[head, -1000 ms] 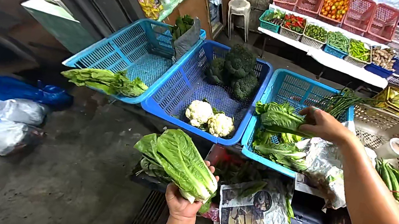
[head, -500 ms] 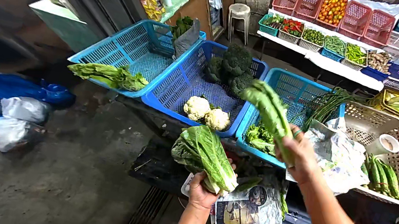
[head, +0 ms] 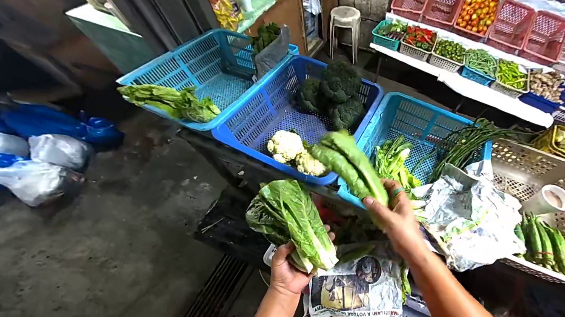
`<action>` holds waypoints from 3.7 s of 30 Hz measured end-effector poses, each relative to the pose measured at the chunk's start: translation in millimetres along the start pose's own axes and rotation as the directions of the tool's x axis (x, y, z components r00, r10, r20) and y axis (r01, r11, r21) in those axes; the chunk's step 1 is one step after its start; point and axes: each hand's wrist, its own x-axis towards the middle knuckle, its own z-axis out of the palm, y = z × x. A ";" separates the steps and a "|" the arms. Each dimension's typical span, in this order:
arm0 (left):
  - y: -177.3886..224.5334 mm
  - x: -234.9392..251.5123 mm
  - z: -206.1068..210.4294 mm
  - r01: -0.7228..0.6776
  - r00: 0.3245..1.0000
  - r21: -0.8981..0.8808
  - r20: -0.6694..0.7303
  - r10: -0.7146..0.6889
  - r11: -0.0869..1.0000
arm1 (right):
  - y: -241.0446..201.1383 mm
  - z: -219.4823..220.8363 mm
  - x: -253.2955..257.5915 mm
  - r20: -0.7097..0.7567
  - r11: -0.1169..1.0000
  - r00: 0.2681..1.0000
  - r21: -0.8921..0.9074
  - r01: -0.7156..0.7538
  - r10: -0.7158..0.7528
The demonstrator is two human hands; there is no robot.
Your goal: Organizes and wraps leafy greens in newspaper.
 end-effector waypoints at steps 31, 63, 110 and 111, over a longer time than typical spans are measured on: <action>-104.4 10.1 -157.3 0.657 0.719 0.546 -0.660 -0.215 0.521 | 249.8 22.6 -29.4 0.299 0.522 0.628 -0.829 -0.202 0.718; -61.7 51.9 -162.2 -0.441 0.835 0.594 -0.004 -0.550 -0.673 | 256.7 -8.1 12.0 -0.026 0.141 0.780 -0.979 -0.146 0.626; -74.6 137.2 -140.9 -0.472 0.600 0.607 -0.311 -0.737 -0.640 | 280.7 11.4 -35.9 -0.068 0.556 0.846 -0.726 -0.405 0.529; -75.7 139.8 -139.1 -0.467 0.594 0.604 -0.328 -0.735 -0.646 | 276.3 14.5 -41.2 -0.106 0.533 0.895 -0.771 -0.349 0.433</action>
